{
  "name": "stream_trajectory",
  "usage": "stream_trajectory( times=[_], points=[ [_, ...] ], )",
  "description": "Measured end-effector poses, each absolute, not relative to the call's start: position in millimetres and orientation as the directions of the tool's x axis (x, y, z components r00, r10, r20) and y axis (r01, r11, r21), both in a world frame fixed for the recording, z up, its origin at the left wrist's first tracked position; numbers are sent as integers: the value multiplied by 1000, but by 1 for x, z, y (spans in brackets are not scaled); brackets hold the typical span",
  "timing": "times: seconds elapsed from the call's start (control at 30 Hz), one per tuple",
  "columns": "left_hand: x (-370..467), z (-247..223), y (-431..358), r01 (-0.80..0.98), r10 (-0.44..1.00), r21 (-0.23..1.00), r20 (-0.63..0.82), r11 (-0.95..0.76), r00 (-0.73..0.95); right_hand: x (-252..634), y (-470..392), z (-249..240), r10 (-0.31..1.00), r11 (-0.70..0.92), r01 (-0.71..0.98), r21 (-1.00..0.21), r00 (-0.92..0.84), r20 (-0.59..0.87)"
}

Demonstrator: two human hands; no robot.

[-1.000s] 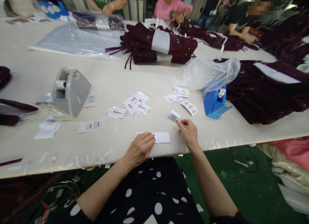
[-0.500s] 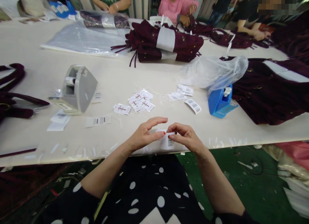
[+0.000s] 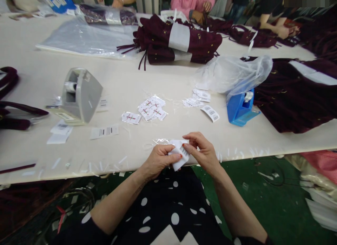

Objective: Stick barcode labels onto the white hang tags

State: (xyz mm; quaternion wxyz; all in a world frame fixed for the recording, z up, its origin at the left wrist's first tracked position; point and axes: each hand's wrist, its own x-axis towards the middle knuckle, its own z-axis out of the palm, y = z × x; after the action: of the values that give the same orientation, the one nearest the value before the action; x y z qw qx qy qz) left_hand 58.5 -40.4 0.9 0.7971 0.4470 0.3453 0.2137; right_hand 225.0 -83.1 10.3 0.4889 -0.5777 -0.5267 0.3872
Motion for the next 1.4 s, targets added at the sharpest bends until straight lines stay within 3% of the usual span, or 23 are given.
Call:
stream_trajectory(
  times=[0.07,0.17,0.4,0.57,0.73,0.93,1.03,1.2,1.3,1.4],
  points=[
    [60,2,-41,-26,694,882,-351,470,629,219,-89,10,980,96,368,-925,126,151],
    [61,4,-42,-28,720,918,-290,395,630,210,-99,9,985,127,396,-909,58,162],
    [61,11,-44,139,737,968,-249,208,629,200,-109,3,989,-20,130,-991,151,0],
    [63,13,-47,205,763,977,-176,59,622,197,-109,2,974,-27,76,-997,226,-10],
    [65,11,-48,199,751,977,-187,76,633,196,-109,-1,962,-51,-2,-999,267,-49],
    [59,14,-47,233,662,962,-267,141,700,206,-105,-16,893,-98,-303,-948,394,-218],
    [59,15,-49,282,505,945,-326,164,799,220,-103,-18,869,50,-305,-951,483,-109],
    [71,10,-55,392,217,920,-387,24,896,233,-102,-7,939,213,-345,-914,332,93],
    [79,11,-58,344,206,926,-310,-154,928,231,-100,-3,961,213,-392,-895,252,119],
    [82,20,-58,207,348,945,-110,-255,931,229,-99,-5,972,174,-402,-899,215,92]
  ],
)
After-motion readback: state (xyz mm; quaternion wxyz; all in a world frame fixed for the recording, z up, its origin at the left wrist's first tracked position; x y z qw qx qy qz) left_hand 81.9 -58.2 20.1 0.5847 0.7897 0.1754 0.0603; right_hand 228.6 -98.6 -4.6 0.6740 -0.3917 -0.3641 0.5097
